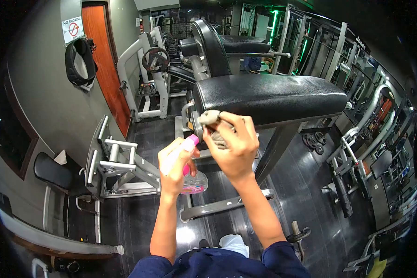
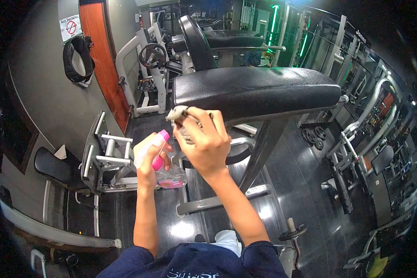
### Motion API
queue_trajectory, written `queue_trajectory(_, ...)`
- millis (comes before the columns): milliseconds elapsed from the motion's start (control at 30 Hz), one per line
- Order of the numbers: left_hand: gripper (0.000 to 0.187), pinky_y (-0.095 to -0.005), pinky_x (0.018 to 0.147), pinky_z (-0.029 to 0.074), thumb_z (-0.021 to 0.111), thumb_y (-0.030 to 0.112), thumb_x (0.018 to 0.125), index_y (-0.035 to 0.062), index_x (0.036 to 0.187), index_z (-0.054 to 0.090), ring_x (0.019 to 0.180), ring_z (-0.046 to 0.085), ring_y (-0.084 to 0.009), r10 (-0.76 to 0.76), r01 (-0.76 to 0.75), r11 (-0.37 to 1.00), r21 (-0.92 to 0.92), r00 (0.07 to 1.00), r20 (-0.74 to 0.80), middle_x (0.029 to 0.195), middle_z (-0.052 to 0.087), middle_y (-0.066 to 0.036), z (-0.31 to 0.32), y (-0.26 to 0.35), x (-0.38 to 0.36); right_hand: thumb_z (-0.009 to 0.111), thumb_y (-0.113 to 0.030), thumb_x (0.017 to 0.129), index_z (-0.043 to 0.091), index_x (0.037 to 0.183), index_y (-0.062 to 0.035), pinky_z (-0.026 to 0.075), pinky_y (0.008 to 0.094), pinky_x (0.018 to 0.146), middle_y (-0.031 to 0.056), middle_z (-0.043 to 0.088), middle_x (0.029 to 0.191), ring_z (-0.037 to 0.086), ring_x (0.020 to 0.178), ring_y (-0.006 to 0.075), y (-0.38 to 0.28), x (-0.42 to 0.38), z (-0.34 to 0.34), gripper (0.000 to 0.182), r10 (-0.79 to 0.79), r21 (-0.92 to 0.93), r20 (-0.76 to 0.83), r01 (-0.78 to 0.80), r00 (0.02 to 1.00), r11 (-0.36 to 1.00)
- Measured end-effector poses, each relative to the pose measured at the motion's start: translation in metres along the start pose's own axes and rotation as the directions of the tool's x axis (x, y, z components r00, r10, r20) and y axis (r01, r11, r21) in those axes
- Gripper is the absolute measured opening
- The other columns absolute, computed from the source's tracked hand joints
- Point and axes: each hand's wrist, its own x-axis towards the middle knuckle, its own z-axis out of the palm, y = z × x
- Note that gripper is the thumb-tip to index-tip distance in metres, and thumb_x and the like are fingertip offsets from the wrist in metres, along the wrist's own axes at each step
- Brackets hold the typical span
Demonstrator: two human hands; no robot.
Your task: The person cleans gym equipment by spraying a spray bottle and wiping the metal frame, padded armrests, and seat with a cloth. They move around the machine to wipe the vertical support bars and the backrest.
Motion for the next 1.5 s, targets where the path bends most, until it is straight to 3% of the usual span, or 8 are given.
queue_trajectory(133, 0.03, -0.025, 0.043, 0.043, 0.057, 0.022, 0.094, -0.0072, 0.088, 0.062, 0.045, 0.054, -0.0129, 0.059, -0.062, 0.997, -0.055, 0.997, -0.054, 0.079, 0.061, -0.01, 0.003, -0.005, -0.001, 0.08, -0.012, 0.068, 0.073, 0.085, -0.0104, 0.051, 0.0346, 0.069, 0.0017, 0.065, 0.097, 0.06, 0.082, 0.0232, 0.022, -0.011, -0.015, 0.019, -0.004, -0.048, 0.005, 0.004, 1.0, 0.999)
queue_trajectory(333, 0.026, -0.025, 0.045, 0.044, 0.06, 0.018, 0.093, -0.0079, 0.088, 0.062, 0.047, 0.055, -0.0127, 0.167, -0.172, 0.983, -0.059, 0.983, -0.077, 0.079, 0.058, -0.009, 0.007, -0.025, -0.004, 0.08, -0.009, 0.068, 0.073, 0.087, -0.009, 0.05, 0.0371, 0.071, 0.0043, 0.066, 0.093, 0.06, 0.082, 0.0249, 0.05, 0.011, -0.034, 0.02, 0.11, -0.111, -0.18, -0.132, 0.977, 0.985)
queue_trajectory(600, 0.018, -0.0231, 0.047, 0.046, 0.065, 0.008, 0.092, -0.0088, 0.099, 0.063, 0.052, 0.053, -0.009, 0.113, -0.105, 0.991, 0.081, 0.989, -0.095, 0.079, 0.055, -0.006, 0.019, -0.019, 0.009, 0.079, -0.018, 0.066, 0.07, 0.079, -0.0136, 0.052, 0.0325, 0.059, -0.0053, 0.063, 0.099, 0.059, 0.083, 0.0196, 0.018, 0.003, -0.014, 0.017, -0.012, 0.032, 0.11, 0.008, 0.994, 0.999)
queue_trajectory(767, 0.026, -0.024, 0.047, 0.046, 0.064, 0.011, 0.092, -0.01, 0.109, 0.064, 0.051, 0.054, -0.011, 0.126, -0.112, 0.989, 0.096, 0.98, -0.155, 0.081, 0.058, -0.008, 0.028, -0.014, 0.01, 0.082, -0.017, 0.062, 0.071, 0.082, -0.014, 0.052, 0.0324, 0.063, -0.0036, 0.063, 0.098, 0.059, 0.083, 0.0207, 0.053, -0.005, -0.039, 0.024, -0.031, -0.005, 0.154, 0.032, 0.988, 0.999)
queue_trajectory(933, 0.024, -0.0253, 0.046, 0.047, 0.062, 0.013, 0.094, -0.0092, 0.102, 0.065, 0.049, 0.055, -0.0127, 0.141, -0.124, 0.987, 0.104, 0.973, -0.181, 0.082, 0.062, -0.011, 0.037, -0.014, 0.012, 0.081, -0.013, 0.065, 0.073, 0.084, -0.0121, 0.052, 0.0351, 0.067, -0.0013, 0.063, 0.096, 0.059, 0.083, 0.0213, 0.068, 0.02, -0.059, 0.021, 0.057, -0.069, 0.04, -0.054, 0.998, 0.996)
queue_trajectory(1200, 0.024, -0.0273, 0.045, 0.047, 0.061, 0.015, 0.093, -0.008, 0.091, 0.063, 0.045, 0.056, -0.0159, 0.133, -0.128, 0.991, 0.036, 0.967, -0.215, 0.082, 0.064, -0.012, 0.045, -0.01, 0.007, 0.075, -0.021, 0.075, 0.069, 0.085, -0.014, 0.055, 0.036, 0.063, -0.0026, 0.059, 0.094, 0.057, 0.088, 0.0199, 0.031, 0.033, -0.036, 0.014, -0.057, 0.077, 0.268, 0.038, 0.962, 0.996)
queue_trajectory(1333, 0.027, -0.0272, 0.043, 0.046, 0.059, 0.019, 0.092, -0.0086, 0.093, 0.062, 0.043, 0.054, -0.0158, 0.165, -0.151, 0.985, 0.088, 0.966, -0.198, 0.079, 0.062, -0.012, 0.053, -0.001, 0.005, 0.081, -0.017, 0.066, 0.07, 0.082, -0.0119, 0.051, 0.0353, 0.066, 0.0, 0.061, 0.087, 0.059, 0.08, 0.0207, 0.059, 0.021, -0.058, 0.02, -0.037, 0.079, 0.333, 0.011, 0.942, 0.997)
queue_trajectory(1500, 0.032, -0.027, 0.041, 0.045, 0.057, 0.022, 0.091, -0.0092, 0.089, 0.061, 0.042, 0.053, -0.0163, 0.174, -0.145, 0.973, 0.178, 0.971, -0.164, 0.077, 0.06, -0.013, 0.062, 0.003, 0.005, 0.082, -0.019, 0.067, 0.072, 0.082, -0.0139, 0.052, 0.0353, 0.065, -0.0016, 0.059, 0.087, 0.059, 0.081, 0.0191, 0.096, 0.031, -0.087, 0.019, 0.061, -0.093, 0.154, -0.046, 0.986, 0.995)
